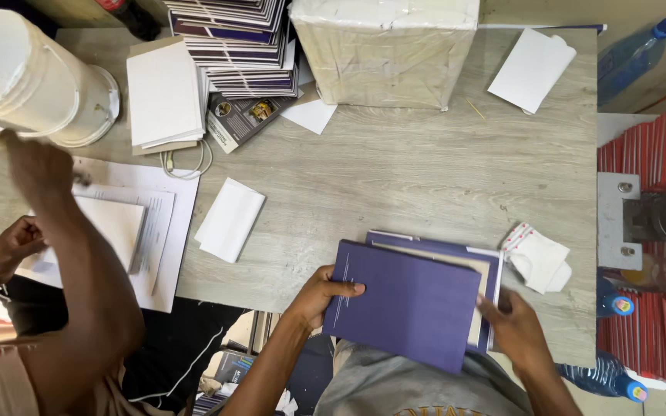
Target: The person inserts white paper sheets into blue book covers one by one. They align the sheets, press them into the covers, and stack the completed books on the table.
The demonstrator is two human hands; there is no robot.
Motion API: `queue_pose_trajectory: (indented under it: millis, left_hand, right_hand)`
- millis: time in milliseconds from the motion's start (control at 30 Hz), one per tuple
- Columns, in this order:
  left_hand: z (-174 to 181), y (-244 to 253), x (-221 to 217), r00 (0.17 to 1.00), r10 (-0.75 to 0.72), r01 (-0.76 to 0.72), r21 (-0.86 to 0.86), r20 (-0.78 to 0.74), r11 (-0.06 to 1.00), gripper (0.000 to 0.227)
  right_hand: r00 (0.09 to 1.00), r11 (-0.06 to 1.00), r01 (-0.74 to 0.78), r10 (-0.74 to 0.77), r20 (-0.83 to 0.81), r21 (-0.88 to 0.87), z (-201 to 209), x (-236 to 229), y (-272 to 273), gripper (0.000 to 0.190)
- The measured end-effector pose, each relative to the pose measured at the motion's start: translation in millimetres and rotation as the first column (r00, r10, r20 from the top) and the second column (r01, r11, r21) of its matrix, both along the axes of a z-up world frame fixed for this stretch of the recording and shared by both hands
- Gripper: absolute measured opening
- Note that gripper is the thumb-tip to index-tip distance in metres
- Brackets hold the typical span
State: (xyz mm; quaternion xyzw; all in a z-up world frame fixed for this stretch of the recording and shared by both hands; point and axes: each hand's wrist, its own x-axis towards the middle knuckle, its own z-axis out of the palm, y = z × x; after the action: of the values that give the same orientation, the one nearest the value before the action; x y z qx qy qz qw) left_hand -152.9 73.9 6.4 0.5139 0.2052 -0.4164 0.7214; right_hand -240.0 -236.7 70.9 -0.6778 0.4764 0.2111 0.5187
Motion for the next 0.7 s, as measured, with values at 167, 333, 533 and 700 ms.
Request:
queue_pose_trajectory:
  millis: [167,333,533,700]
  left_hand:
    - [7,-12,-3,0.979,-0.197,0.197,-0.001,-0.053,0.980,0.042]
    - [-6,-21,-23,0.969,-0.231,0.227,-0.058,-0.083,0.972,0.038]
    - [-17,19,-45,0.994,-0.108,0.110,-0.060,0.030,0.992,0.035]
    - [-19,111,-38,0.943,0.331,-0.332,0.058,0.019,0.941,0.066]
  right_hand:
    - [0.992,0.987,0.124,-0.124,0.005,-0.097,-84,-94,-19,0.049]
    - [0.808,0.797,0.586,-0.588,-0.036,0.142,-56,-102,-1,0.043]
    - [0.858,0.847,0.511,-0.513,-0.031,0.147,10,-92,-6,0.051]
    - [0.949,0.914,0.314,-0.305,0.076,-0.257,-71,-181,-133,0.034]
